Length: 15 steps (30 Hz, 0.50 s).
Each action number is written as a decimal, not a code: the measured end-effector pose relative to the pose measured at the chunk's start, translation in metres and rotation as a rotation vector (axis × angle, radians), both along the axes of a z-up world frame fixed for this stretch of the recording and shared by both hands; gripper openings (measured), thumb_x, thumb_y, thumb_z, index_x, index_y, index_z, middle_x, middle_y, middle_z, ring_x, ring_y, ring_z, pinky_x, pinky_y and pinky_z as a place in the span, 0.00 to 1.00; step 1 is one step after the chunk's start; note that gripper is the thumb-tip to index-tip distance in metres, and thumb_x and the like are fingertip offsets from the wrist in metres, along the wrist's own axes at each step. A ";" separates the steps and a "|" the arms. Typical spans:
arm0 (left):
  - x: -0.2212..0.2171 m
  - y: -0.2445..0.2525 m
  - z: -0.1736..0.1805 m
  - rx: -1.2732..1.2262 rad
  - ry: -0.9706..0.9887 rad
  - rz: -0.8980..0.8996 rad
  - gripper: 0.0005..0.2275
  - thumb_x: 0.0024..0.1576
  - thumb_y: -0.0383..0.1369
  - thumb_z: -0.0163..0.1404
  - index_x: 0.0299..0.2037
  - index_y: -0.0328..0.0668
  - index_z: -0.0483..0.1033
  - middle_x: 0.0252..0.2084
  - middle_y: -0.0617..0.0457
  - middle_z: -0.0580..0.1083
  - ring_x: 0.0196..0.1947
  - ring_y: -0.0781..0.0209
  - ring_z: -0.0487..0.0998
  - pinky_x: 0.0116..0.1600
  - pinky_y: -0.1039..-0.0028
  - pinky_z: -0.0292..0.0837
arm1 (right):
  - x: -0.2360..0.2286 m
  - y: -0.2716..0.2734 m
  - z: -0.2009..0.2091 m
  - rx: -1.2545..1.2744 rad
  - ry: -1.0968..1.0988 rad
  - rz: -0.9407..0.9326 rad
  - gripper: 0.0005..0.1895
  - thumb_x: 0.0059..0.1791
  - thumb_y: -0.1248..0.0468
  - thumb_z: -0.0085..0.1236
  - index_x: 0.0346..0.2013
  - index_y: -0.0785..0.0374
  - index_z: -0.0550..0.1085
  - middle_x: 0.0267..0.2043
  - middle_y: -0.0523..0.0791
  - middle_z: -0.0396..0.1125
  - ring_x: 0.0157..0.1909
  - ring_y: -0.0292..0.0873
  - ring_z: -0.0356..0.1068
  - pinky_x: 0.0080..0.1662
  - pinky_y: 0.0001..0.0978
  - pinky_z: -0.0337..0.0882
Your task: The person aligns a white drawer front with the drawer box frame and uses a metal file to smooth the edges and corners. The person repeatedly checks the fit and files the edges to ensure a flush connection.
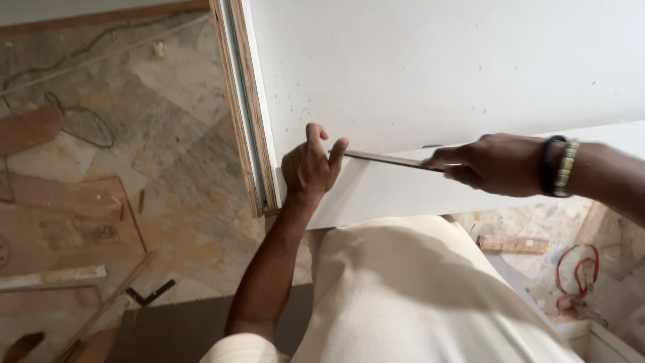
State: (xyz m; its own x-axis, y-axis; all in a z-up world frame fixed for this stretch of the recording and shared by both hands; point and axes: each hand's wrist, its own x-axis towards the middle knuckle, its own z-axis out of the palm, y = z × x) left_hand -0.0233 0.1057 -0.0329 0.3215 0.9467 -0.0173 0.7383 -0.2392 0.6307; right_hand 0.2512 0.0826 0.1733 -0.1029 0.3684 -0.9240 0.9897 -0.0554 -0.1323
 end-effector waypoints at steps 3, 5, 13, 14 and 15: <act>-0.003 -0.008 0.000 0.007 0.004 0.010 0.35 0.60 0.69 0.21 0.41 0.43 0.66 0.09 0.60 0.62 0.09 0.64 0.67 0.14 0.72 0.58 | -0.009 0.007 -0.001 -0.013 -0.026 0.026 0.22 0.57 0.49 0.41 0.67 0.30 0.64 0.37 0.47 0.76 0.35 0.47 0.77 0.43 0.49 0.80; -0.003 -0.008 0.001 0.029 0.011 0.007 0.35 0.60 0.69 0.20 0.41 0.43 0.66 0.09 0.60 0.62 0.08 0.64 0.66 0.14 0.72 0.58 | -0.011 0.008 0.005 0.153 0.054 0.209 0.23 0.55 0.50 0.38 0.66 0.33 0.65 0.36 0.41 0.77 0.32 0.43 0.76 0.42 0.50 0.76; -0.002 -0.009 -0.011 0.184 -0.064 0.029 0.36 0.61 0.69 0.20 0.39 0.43 0.67 0.09 0.61 0.60 0.08 0.68 0.62 0.12 0.73 0.54 | -0.023 0.007 0.058 0.033 0.013 0.081 0.24 0.56 0.48 0.39 0.68 0.33 0.63 0.31 0.44 0.75 0.26 0.43 0.76 0.37 0.46 0.78; -0.002 -0.009 -0.013 0.188 -0.071 0.028 0.36 0.61 0.69 0.20 0.38 0.43 0.67 0.09 0.61 0.59 0.07 0.68 0.62 0.12 0.73 0.53 | -0.032 0.009 0.055 0.098 0.090 0.111 0.25 0.54 0.47 0.40 0.67 0.34 0.63 0.31 0.42 0.76 0.25 0.43 0.77 0.38 0.47 0.78; -0.002 -0.009 -0.016 0.166 -0.052 0.022 0.36 0.60 0.69 0.19 0.38 0.44 0.67 0.10 0.61 0.59 0.08 0.68 0.62 0.12 0.73 0.53 | -0.043 0.012 0.047 0.071 0.034 0.101 0.24 0.55 0.49 0.38 0.67 0.37 0.63 0.30 0.45 0.75 0.27 0.44 0.75 0.38 0.49 0.77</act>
State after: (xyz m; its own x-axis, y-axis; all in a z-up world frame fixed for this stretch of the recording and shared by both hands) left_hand -0.0251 0.0967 -0.0486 0.2975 0.9418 0.1563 0.7116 -0.3279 0.6214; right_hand 0.2081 0.0949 0.2207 -0.1737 0.4191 -0.8912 0.9846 0.0552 -0.1659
